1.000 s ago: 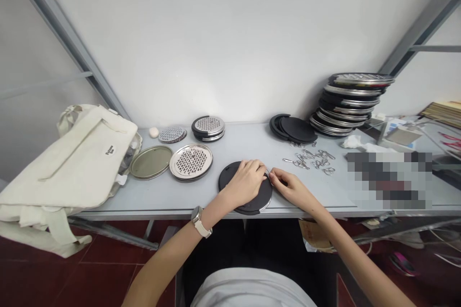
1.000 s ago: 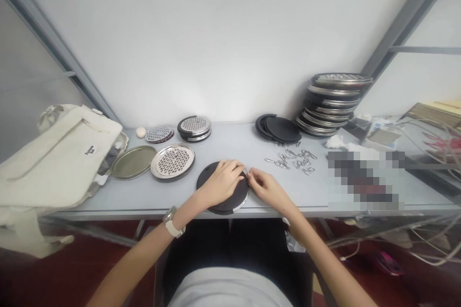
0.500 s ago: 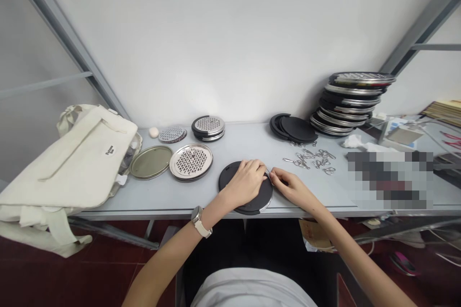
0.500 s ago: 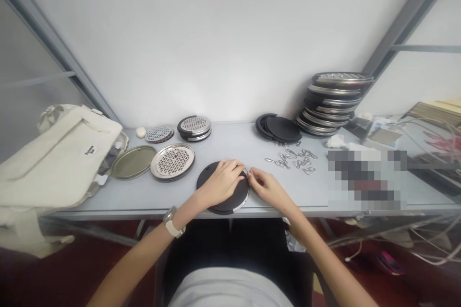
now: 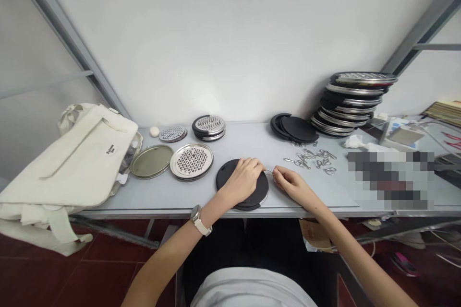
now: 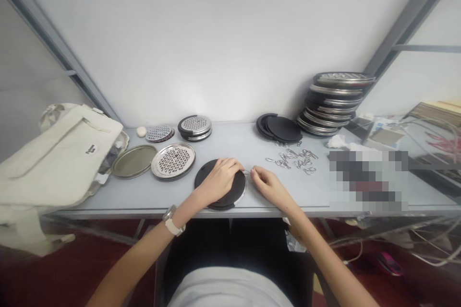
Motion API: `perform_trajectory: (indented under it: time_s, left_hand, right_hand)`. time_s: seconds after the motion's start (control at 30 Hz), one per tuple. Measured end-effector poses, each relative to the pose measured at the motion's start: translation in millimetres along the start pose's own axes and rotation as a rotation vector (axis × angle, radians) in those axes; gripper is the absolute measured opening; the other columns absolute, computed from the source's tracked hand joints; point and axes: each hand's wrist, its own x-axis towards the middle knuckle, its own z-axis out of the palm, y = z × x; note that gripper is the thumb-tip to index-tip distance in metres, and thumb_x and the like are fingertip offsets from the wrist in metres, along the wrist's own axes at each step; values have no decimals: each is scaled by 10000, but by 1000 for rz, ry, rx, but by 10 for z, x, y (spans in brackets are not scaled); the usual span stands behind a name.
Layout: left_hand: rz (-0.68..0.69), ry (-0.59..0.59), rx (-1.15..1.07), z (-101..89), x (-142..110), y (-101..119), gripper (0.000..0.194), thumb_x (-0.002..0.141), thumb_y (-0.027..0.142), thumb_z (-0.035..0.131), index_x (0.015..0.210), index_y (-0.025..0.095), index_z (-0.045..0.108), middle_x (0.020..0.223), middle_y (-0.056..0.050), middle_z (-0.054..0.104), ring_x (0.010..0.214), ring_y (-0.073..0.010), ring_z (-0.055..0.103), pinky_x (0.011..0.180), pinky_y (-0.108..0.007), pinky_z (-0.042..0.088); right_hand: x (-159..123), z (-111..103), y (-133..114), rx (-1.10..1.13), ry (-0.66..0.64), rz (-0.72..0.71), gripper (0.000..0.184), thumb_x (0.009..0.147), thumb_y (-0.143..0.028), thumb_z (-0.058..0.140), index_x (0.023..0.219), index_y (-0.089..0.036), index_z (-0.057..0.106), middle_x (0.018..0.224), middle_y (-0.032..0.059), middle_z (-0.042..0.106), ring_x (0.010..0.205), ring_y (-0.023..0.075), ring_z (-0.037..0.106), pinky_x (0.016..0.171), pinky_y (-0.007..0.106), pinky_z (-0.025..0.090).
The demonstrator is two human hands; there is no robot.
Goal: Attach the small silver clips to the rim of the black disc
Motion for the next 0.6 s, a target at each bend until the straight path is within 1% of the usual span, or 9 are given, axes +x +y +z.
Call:
perform_trajectory:
  time_s: [0.17,0.3,0.43,0.6]
  left_hand:
    - [-23,40,-8,22,-3,-3,218,968,146,358,1135,170,496,1076,-70,543,1026,-204,524,943,-369,400]
    - [-57,88,-105,34,-10,4,225,962,151,386,1179,173,443,1118,-76,516,1027,-204,513,926,-349,435]
    - [-62,74,-174,32,-18,15,203,945,171,440,1148,182,435,1103,-72,506,968,-202,529,898,-348,461]
    - [-8,46,-144,7,-15,42,176,943,189,452,1118,174,446,1091,-75,503,993,-213,519,905,-361,452]
  right_hand:
    - [2,7,-13,-6,35,4,361,965,-442,369,683,-217,364,615,-45,377,578,129,393,574,266,348]
    - [1,25,-7,-32,50,-14,329,969,-428,372,716,-219,389,629,-45,376,585,132,392,581,267,348]
    - [-1,34,-10,-91,62,-42,309,972,-404,366,727,-220,399,635,-38,395,601,141,408,598,270,353]
    - [-5,32,-46,-166,18,-46,308,972,-384,356,714,-218,388,612,-40,416,583,141,430,581,268,337]
